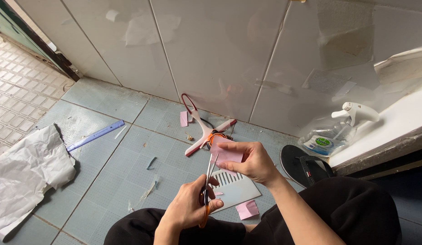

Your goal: Cutting and applying decorative vinyl squares to a tiled wall surface.

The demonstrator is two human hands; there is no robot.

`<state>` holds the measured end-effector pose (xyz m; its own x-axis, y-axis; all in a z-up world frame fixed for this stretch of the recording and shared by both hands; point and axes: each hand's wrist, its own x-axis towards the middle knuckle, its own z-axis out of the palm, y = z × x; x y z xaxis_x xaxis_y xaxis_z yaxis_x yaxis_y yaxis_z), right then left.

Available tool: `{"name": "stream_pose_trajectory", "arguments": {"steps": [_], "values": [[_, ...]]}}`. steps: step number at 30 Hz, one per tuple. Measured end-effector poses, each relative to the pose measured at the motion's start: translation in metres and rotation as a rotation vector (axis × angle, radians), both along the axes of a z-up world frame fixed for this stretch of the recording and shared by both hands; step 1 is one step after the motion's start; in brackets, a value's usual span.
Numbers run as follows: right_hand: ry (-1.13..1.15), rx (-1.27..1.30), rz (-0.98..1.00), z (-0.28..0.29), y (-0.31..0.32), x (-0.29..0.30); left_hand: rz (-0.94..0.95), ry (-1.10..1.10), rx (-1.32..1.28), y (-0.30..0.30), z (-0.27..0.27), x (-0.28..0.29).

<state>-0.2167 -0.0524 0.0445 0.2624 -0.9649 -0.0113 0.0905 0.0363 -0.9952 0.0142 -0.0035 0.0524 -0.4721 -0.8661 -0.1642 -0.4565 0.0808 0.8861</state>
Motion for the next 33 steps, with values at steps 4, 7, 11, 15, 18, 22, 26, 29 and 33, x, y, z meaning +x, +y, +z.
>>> {"name": "stream_pose_trajectory", "arguments": {"steps": [4,7,11,15,18,22,26,29,33], "values": [[0.157,-0.104,-0.028,0.004,0.002,0.004,0.009,0.023,-0.019,0.000,-0.008,0.002],[0.155,-0.109,-0.009,0.001,0.003,0.004,0.016,0.030,-0.004,0.000,-0.008,0.001],[0.180,-0.125,-0.006,0.000,0.003,0.003,0.046,0.018,0.079,0.002,0.007,-0.004],[0.189,-0.101,-0.009,0.004,0.004,0.004,0.073,0.050,0.147,0.002,-0.003,-0.004],[0.116,-0.085,0.013,0.009,0.005,0.003,0.064,0.103,0.140,0.002,-0.009,-0.002],[0.047,-0.065,0.007,-0.002,0.000,-0.001,0.062,0.106,0.178,0.003,-0.006,-0.003],[0.049,-0.052,-0.015,0.002,0.001,0.000,0.058,0.111,0.184,0.003,-0.006,-0.002],[0.037,-0.054,-0.010,-0.001,0.002,-0.001,0.060,0.116,0.190,0.003,-0.006,-0.001],[0.033,-0.064,0.034,-0.014,0.000,-0.006,0.054,0.126,0.190,0.004,-0.007,0.001]]}}
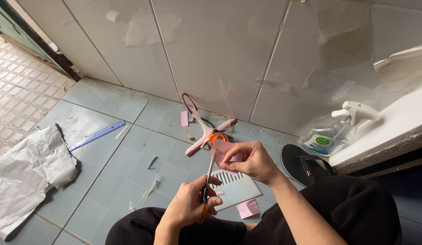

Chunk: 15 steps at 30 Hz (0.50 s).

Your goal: Cutting and applying decorative vinyl squares to a tiled wall surface.

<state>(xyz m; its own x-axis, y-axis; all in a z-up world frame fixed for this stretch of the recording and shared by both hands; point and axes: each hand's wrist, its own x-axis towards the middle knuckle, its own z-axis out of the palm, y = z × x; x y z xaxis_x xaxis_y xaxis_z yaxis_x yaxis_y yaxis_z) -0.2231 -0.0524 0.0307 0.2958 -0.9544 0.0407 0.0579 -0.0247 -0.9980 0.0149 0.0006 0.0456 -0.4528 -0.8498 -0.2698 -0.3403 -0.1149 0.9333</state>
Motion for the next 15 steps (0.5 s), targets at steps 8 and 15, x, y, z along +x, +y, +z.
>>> {"name": "stream_pose_trajectory", "arguments": {"steps": [8,15], "values": [[0.049,0.017,0.032,0.0050,0.0008,0.0012,-0.027,-0.011,0.019,0.0004,0.0082,0.0009],[0.041,0.053,0.057,0.0133,0.0028,0.0033,-0.036,-0.019,-0.003,0.0008,0.0113,0.0029]]}}
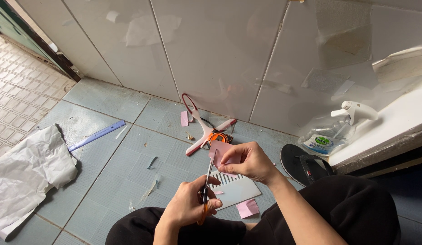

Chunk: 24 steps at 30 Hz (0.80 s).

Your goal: Cutting and applying decorative vinyl squares to a tiled wall surface.

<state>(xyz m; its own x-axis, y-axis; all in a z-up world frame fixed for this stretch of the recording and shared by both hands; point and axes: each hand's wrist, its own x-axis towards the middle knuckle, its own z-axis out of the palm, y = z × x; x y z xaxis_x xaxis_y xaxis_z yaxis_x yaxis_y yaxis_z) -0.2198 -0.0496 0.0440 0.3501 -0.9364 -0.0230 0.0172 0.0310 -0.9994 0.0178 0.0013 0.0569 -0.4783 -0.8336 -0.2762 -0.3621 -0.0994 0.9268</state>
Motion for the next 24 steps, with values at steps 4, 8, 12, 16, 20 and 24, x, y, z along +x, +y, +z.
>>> {"name": "stream_pose_trajectory", "arguments": {"steps": [4,8,12,16,20,24], "values": [[0.001,0.018,0.023,0.004,0.001,0.003,-0.016,0.004,-0.054,-0.001,-0.008,0.003],[0.009,0.036,0.035,0.003,0.001,0.003,-0.009,0.005,-0.048,0.000,-0.002,-0.001],[0.060,0.019,0.013,0.000,0.000,0.002,0.020,-0.010,0.007,-0.001,-0.005,-0.003],[0.058,0.037,0.014,0.000,0.000,0.002,0.028,0.002,0.013,0.000,-0.003,-0.001],[0.036,0.043,0.023,0.002,0.001,0.004,0.024,0.025,-0.036,0.000,-0.005,0.002],[-0.007,0.073,0.084,-0.003,0.000,0.004,0.028,0.012,-0.078,0.000,-0.004,0.001]]}}
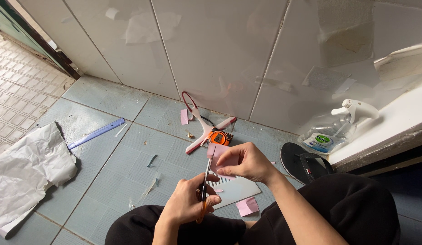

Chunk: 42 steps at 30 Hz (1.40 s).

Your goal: Cutting and applying decorative vinyl squares to a tiled wall surface.

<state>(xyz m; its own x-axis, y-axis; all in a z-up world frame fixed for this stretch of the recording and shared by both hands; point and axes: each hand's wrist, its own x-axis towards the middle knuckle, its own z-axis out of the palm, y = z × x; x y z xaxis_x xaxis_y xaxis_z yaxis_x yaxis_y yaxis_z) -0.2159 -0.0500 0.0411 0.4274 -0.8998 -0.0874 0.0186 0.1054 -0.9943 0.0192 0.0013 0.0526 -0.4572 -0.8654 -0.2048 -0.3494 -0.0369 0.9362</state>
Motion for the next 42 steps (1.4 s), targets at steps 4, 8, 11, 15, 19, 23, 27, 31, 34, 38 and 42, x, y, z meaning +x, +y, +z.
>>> {"name": "stream_pose_trajectory", "arguments": {"steps": [4,8,11,15,19,23,27,31,34,38,42], "values": [[0.098,-0.037,0.032,0.002,0.002,0.003,0.013,-0.063,0.027,0.000,0.002,-0.002],[0.108,-0.033,0.025,0.002,0.002,0.004,0.024,-0.055,-0.004,0.000,-0.005,-0.002],[0.106,-0.047,0.010,0.003,0.002,0.004,0.038,-0.034,0.005,-0.001,-0.007,-0.004],[0.051,-0.023,-0.003,-0.005,0.001,0.002,0.102,-0.031,0.083,0.000,0.004,-0.008],[0.017,-0.008,-0.002,0.001,0.002,0.001,0.146,0.022,0.090,-0.002,-0.005,-0.004],[0.043,-0.027,-0.042,0.001,0.002,0.001,0.230,0.170,-0.004,-0.003,-0.019,-0.001],[0.037,-0.014,-0.030,0.002,0.002,0.001,0.344,0.308,-0.120,-0.005,-0.033,0.001],[0.031,-0.028,0.001,-0.003,0.001,0.002,0.397,0.425,-0.056,-0.007,-0.043,-0.002],[0.099,-0.101,0.025,0.002,0.004,0.008,0.424,0.484,0.034,-0.006,-0.045,-0.005],[0.191,-0.089,0.027,0.006,0.007,0.011,0.422,0.454,0.120,-0.008,-0.044,-0.009],[0.097,-0.091,0.034,-0.004,0.004,0.007,0.403,0.437,0.135,-0.009,-0.045,-0.005]]}}
